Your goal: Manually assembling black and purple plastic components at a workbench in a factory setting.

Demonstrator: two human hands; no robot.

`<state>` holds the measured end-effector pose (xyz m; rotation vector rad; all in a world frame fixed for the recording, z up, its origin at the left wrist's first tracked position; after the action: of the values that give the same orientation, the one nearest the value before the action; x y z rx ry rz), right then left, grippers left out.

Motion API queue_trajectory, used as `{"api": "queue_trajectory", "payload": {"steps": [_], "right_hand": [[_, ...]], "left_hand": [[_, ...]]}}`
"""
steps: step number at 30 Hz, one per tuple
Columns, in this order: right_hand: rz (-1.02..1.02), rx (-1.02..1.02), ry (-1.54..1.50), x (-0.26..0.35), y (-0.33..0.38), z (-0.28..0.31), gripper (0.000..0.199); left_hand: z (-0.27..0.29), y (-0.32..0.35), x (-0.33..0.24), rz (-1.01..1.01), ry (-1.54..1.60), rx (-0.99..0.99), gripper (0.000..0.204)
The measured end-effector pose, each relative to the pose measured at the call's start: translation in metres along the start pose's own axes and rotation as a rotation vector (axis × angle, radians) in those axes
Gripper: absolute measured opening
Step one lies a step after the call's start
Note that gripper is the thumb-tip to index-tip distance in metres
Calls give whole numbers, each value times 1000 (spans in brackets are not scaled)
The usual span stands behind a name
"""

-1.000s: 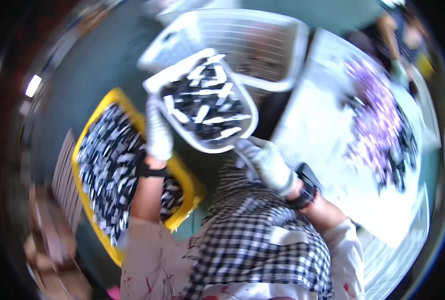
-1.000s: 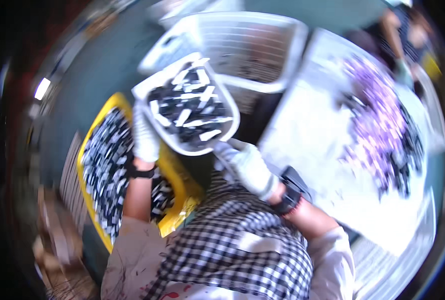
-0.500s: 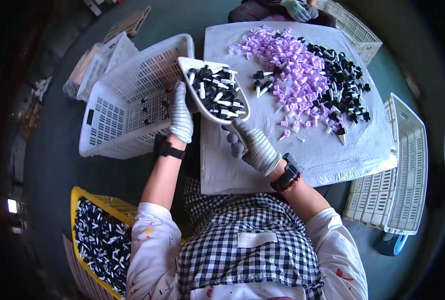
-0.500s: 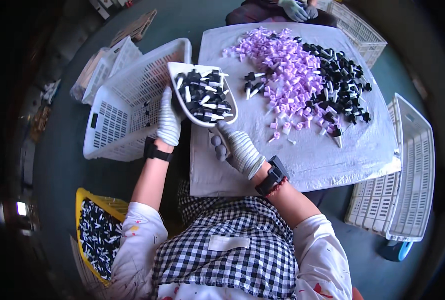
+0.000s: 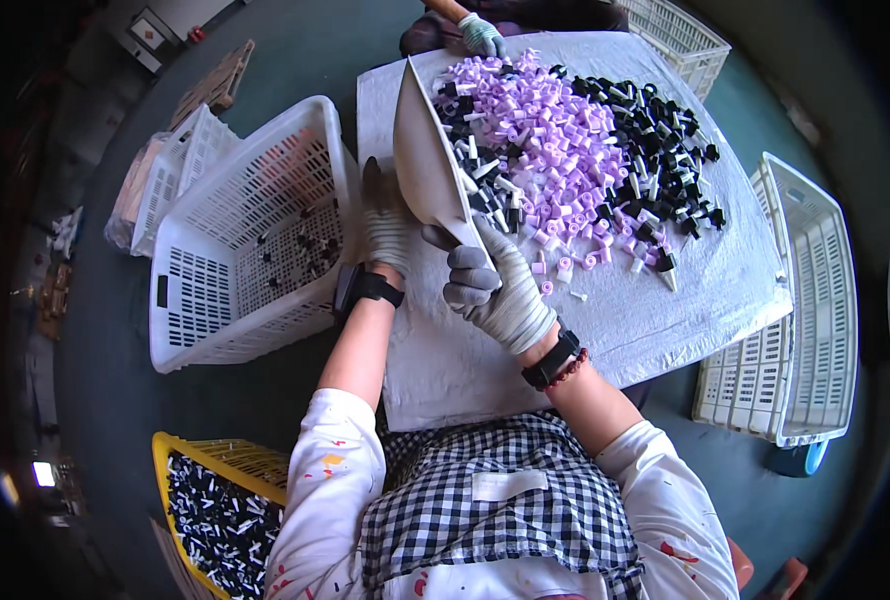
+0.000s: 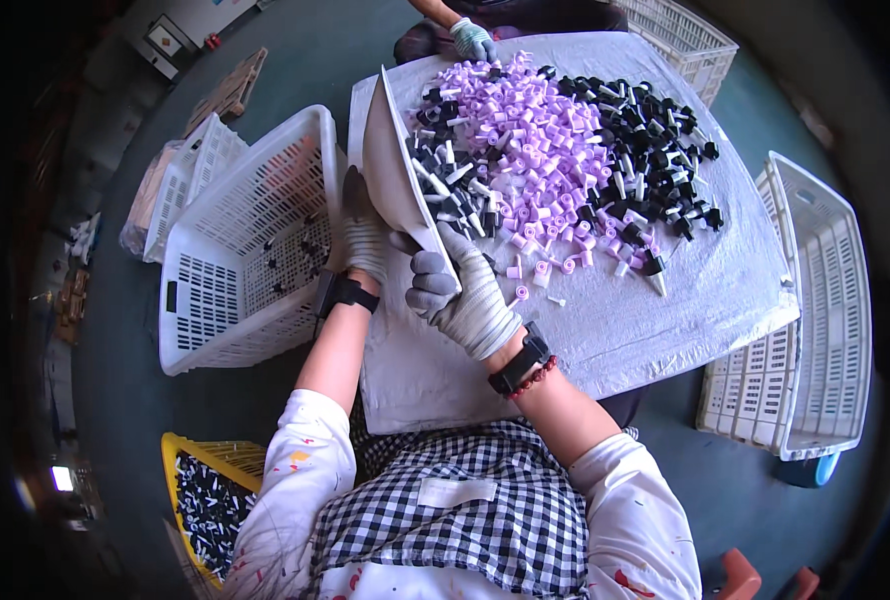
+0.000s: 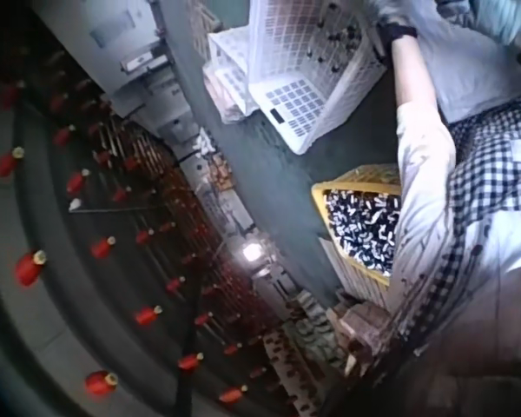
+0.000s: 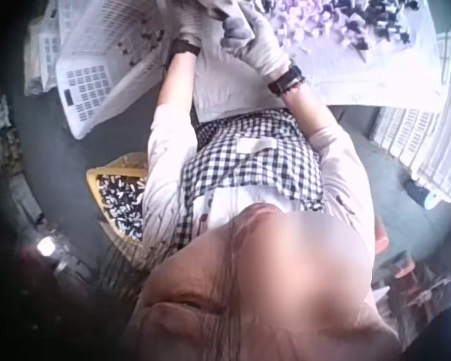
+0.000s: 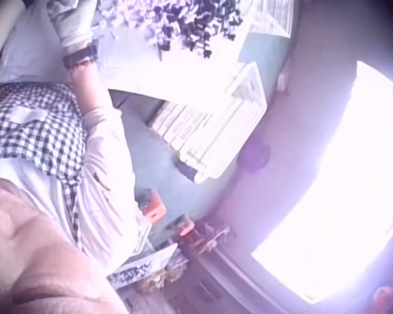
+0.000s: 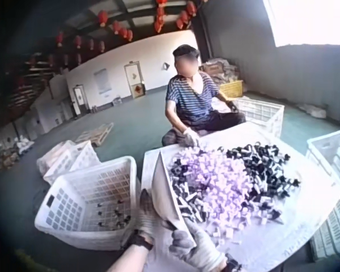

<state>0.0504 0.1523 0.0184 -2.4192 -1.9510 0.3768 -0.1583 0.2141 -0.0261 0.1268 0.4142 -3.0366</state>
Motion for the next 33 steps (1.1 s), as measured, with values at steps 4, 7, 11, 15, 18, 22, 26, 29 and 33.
{"api": "queue_trajectory", "payload": {"steps": [4,7,11,15,18,22,26,29,33], "right_hand": [[-22,80,-67,-10,-8,-16,62],[-76,183,-89,-17,-10,-32,63],[-47,149,-41,-17,-2,-49,63],[70,66,163,-6,29,-75,61],[317,-92,452,22,79,-96,62],[819,-589,774,62,174,-124,62],[1159,-863,875,135,301,-107,55],[1405,-1199,911,171,378,-97,45],[1449,-1456,797,199,441,-78,40]], "left_hand": [[-43,18,37,-165,625,-238,55],[-40,10,56,-142,723,-341,55],[-25,6,27,-42,448,-338,58],[29,17,-22,-7,593,-534,65],[60,36,-46,36,470,-327,62],[82,89,-86,-168,427,-300,73],[59,116,-128,-380,252,-120,114],[52,104,-140,-498,127,-143,117],[45,74,-146,-592,66,-118,89]]}}
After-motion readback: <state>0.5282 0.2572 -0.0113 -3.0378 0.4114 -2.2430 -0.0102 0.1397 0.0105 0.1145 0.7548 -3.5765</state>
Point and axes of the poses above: each hand's wrist, its own y-axis away from the middle knuckle, its own z-axis out of the back of the hand, x = y × z, the point moved 4 cm from there along -y, towards the middle knuckle, and after that the axes turned 11 degrees about -z, right-handed, at the moved point
